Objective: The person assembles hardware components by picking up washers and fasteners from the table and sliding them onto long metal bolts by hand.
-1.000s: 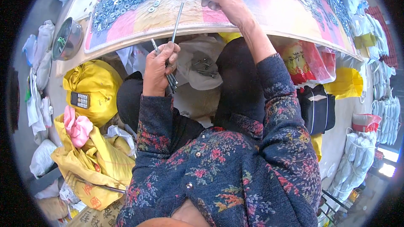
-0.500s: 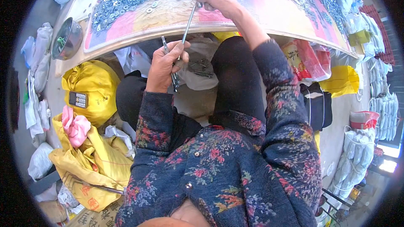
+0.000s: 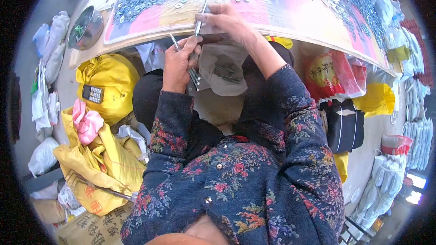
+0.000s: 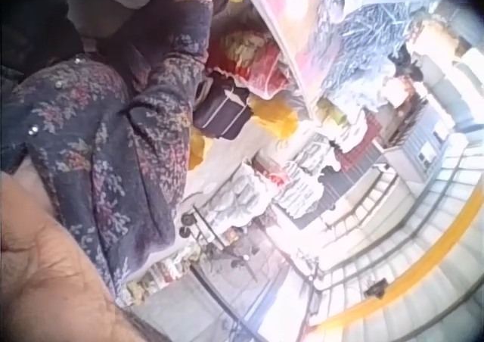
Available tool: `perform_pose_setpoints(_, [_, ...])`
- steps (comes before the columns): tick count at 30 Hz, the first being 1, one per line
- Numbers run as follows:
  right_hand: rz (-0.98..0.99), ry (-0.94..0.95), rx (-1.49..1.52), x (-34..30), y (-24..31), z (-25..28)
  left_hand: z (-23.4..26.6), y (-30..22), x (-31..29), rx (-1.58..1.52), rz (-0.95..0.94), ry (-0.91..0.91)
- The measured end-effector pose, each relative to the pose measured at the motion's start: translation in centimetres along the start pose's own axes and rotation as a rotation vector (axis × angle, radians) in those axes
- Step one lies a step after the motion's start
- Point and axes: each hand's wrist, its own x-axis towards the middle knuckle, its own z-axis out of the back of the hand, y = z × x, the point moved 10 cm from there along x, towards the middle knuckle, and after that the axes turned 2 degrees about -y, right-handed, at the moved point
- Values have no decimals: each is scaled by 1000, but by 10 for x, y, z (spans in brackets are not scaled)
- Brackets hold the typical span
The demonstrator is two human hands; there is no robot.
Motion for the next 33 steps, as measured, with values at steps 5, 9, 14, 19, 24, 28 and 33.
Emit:
perform_pose_setpoints(5, [-60,84,-53,-16,-26,-64,15,19,-4,-405,216,88])
perform_pose_setpoints(9, [16,137,-437,2,3,-59,12,-1,-8,-635,181,197])
perform_pose_setpoints(14, [303,-314,-937,82,32,-8,24,-9,-7,-532,139,250])
perform_pose_setpoints(19, [505,-453,-1276,101,29,-1,25,-16,-4,-236,120,36])
perform_pose_setpoints(24, [471,-574,-824,94,32,25,18,-15,-3,-10,40,-25])
perform_pose_setpoints(28, [69,-374,-318,49,-3,41,-9,2,0,-19,74,101])
perform_pose_setpoints(33, [-46,-322,546,6,-17,48,-45,17,-2,-27,114,242])
